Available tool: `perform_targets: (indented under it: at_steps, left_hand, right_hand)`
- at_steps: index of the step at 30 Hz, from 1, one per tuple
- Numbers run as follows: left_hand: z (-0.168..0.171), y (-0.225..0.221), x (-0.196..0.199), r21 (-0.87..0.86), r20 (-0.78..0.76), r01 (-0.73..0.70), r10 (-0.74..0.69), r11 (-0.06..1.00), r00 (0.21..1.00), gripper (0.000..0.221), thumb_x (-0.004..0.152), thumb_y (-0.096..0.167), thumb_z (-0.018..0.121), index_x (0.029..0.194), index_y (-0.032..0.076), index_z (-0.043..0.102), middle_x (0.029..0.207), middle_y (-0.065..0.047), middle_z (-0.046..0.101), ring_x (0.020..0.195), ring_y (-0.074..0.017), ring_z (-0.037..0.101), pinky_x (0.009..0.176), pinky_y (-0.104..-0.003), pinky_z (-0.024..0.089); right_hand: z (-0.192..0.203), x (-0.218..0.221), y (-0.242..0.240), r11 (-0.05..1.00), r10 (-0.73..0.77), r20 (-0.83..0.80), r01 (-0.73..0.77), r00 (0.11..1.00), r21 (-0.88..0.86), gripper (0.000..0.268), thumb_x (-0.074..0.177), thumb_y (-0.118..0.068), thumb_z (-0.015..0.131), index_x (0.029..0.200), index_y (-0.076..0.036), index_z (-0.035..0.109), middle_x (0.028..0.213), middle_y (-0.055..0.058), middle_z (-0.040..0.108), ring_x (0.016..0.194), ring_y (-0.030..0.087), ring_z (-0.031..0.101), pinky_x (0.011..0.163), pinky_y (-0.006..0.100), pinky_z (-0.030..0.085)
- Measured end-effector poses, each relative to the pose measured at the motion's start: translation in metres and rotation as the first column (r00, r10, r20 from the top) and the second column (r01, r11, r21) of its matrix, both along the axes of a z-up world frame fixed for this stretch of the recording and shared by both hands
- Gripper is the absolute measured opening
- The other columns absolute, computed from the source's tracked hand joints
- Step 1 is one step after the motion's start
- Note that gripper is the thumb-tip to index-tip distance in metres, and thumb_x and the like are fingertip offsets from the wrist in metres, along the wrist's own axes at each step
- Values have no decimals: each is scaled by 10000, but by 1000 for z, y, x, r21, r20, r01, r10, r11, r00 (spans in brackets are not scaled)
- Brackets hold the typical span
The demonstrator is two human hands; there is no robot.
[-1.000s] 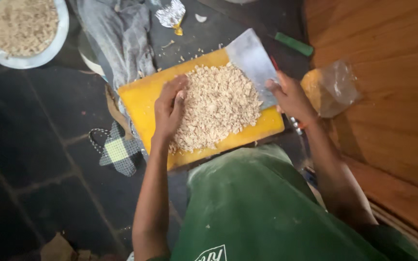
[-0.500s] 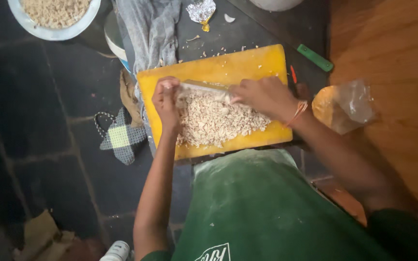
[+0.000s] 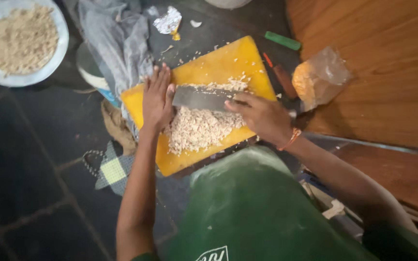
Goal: The person chops a pile of small white food items on a yellow cutting board using a cleaver.
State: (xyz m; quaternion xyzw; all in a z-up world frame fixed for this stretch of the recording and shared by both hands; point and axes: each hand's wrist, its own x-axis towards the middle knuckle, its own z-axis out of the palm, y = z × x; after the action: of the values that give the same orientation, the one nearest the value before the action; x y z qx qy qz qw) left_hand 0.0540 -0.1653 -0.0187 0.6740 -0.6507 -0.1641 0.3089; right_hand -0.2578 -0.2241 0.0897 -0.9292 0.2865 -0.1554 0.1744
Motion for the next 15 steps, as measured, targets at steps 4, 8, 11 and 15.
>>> perform_targets:
  at_steps: [4,8,11,15]
  left_hand:
    - [-1,4,-11,30,-193,196,-187,980,963,532,1112,362,315,1493,63,534,1586,-191,479,1529,-366,345,1261,-541,143]
    - [2,1,-23,69,-386,226,-183,972,904,484,1101,375,382,1419,87,606,1458,-152,621,1439,-317,519,1291,-483,269]
    - [5,1,-17,81,-453,232,-171,969,875,477,1102,382,404,1405,84,620,1413,-151,662,1379,-311,588,1297,-466,299]
    - [8,5,-22,-16,-495,168,-154,986,855,544,1099,401,422,1463,7,515,1488,-229,551,1395,-390,520,1208,-466,346]
  right_hand:
    - [10,-28,-13,939,-294,40,281,955,198,469,888,28,568,1275,-153,761,1148,89,763,889,268,720,832,354,571]
    - [-8,-41,-30,932,-360,64,357,931,58,432,907,17,592,1292,-103,746,1109,135,736,951,321,701,859,411,539]
    - [-30,-30,-18,895,-429,44,418,902,152,459,885,13,582,1302,-104,734,1077,155,707,934,339,691,817,409,539]
    - [-42,13,25,931,-328,99,304,940,201,442,867,-21,595,1284,-92,721,1074,144,688,926,340,690,801,406,548]
